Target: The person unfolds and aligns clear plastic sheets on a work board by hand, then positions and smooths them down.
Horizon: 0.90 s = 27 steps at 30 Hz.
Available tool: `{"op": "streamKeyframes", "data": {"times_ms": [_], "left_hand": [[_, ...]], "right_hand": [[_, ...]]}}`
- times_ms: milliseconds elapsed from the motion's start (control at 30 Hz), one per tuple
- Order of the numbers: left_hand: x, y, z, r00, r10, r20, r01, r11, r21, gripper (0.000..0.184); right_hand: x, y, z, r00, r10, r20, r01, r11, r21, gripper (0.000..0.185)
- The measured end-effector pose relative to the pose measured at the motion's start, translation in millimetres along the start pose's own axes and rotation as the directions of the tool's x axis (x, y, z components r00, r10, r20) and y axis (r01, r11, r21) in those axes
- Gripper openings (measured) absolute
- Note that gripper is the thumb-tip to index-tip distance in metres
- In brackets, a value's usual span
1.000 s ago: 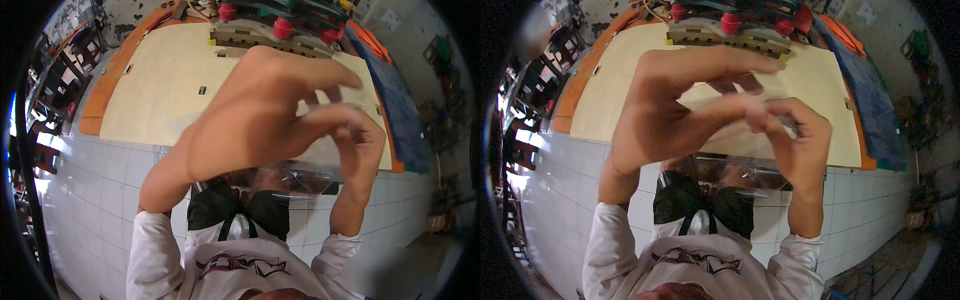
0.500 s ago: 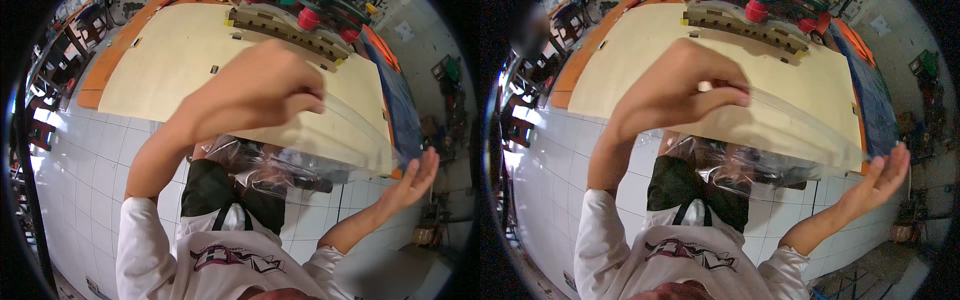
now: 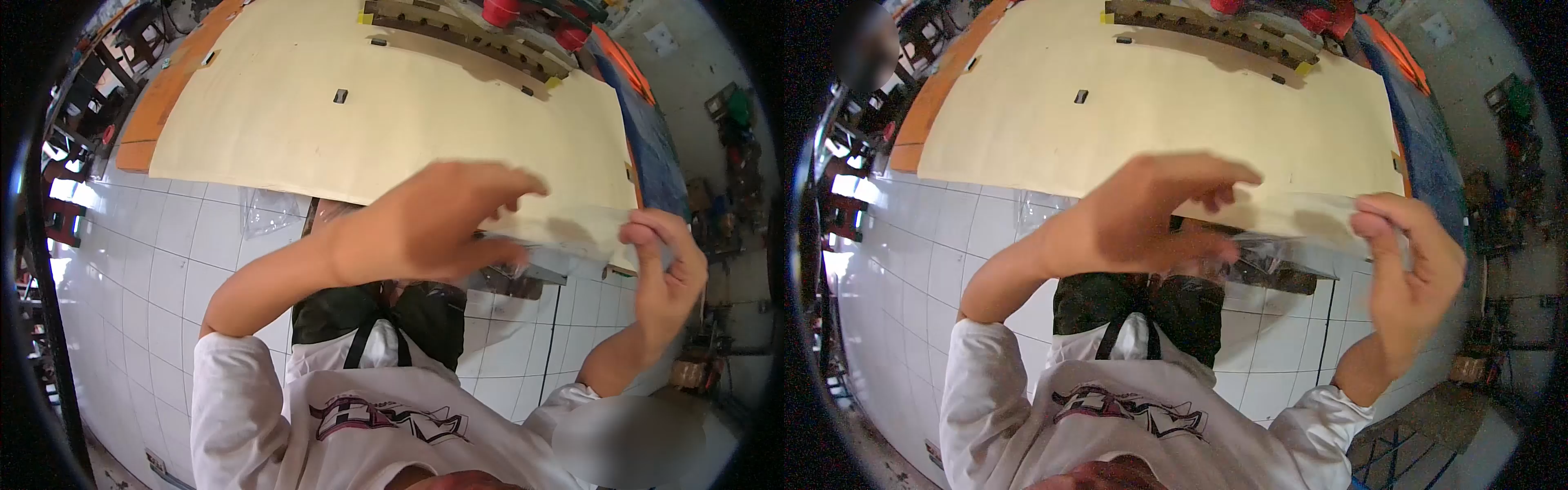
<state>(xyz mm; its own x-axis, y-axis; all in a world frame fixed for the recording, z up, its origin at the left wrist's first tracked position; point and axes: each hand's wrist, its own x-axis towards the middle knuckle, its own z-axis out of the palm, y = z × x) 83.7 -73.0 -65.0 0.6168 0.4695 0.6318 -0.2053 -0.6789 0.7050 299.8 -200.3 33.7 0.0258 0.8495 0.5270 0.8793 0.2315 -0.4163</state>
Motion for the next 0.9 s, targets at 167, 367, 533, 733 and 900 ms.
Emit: {"op": "streamKeyframes", "data": {"times_ms": [167,367,533,733,900], "left_hand": [[-49,-13,-12,0.964,-0.112,0.240,0.080,0.987,0.141,0.062],[-70,-24,-63,0.774,-0.336,0.537,0.316,0.939,0.133,0.068],[-69,-2,-115,0.783,-0.425,0.454,0.484,0.875,-0.016,0.059],[-57,1,-151,0.893,0.078,0.444,0.130,0.898,-0.419,0.021],[-13,-6,-156,0.827,0.417,0.377,0.145,0.489,-0.860,0.028]], "right_hand": [[-13,37,-46,0.989,0.040,-0.139,-0.036,0.999,0.026,0.013],[-15,83,-103,0.969,0.080,-0.233,-0.091,0.995,-0.039,0.020],[-8,132,-152,0.962,0.100,-0.256,-0.128,0.987,-0.096,0.024],[24,175,-140,0.962,0.204,-0.180,-0.193,0.978,0.080,0.034],[69,156,-79,0.962,0.232,-0.143,-0.218,0.970,0.107,0.037]]}}
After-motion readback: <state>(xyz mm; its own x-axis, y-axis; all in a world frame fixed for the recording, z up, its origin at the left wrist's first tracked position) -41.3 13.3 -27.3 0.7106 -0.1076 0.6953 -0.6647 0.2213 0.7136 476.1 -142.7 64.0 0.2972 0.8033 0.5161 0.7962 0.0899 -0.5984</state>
